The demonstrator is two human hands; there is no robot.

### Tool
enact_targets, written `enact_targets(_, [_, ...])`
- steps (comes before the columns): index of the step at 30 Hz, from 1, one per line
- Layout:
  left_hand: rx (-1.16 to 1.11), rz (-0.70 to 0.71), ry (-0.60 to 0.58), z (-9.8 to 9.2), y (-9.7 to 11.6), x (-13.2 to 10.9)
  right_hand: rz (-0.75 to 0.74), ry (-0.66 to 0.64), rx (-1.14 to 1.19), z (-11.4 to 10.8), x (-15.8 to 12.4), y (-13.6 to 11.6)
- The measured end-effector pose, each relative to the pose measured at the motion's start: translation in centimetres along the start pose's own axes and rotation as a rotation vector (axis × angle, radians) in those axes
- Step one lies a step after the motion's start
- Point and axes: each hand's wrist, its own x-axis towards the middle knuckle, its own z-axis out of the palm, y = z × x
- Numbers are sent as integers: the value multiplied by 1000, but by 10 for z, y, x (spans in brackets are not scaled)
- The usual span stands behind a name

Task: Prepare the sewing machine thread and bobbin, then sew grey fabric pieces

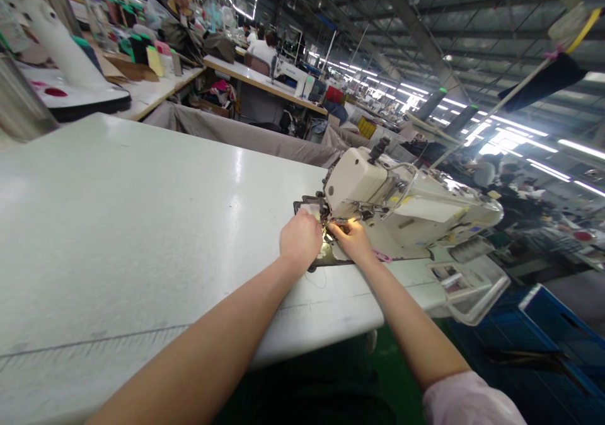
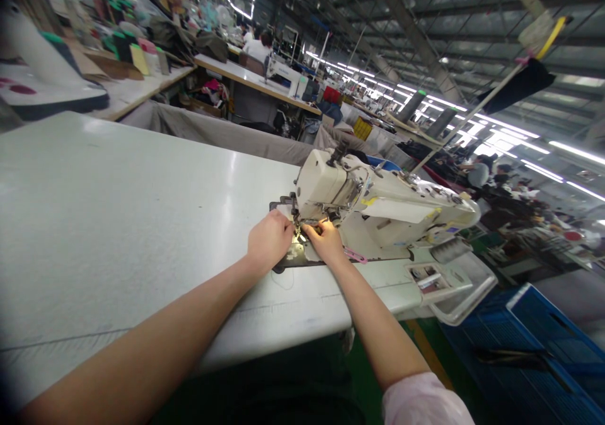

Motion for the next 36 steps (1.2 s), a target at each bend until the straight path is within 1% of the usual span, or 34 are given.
enact_targets(5, [-8,2,-1,-1,1,-1,-12,12,0,0,0,-2])
enact_targets(13, [5,-1,-39,-1,1,1,-16,16,-31,0,0,0])
enact_targets(22, [7,31,1,4,-1,2,-2,31,-31,-1,-2,-5])
enact_targets(29, [18,20,12,1,0,1,24,15,-52,-2,-2,-10])
enact_targets(36, [12,8,20,-2,1,-1,40,10,-38,0,-1,-7])
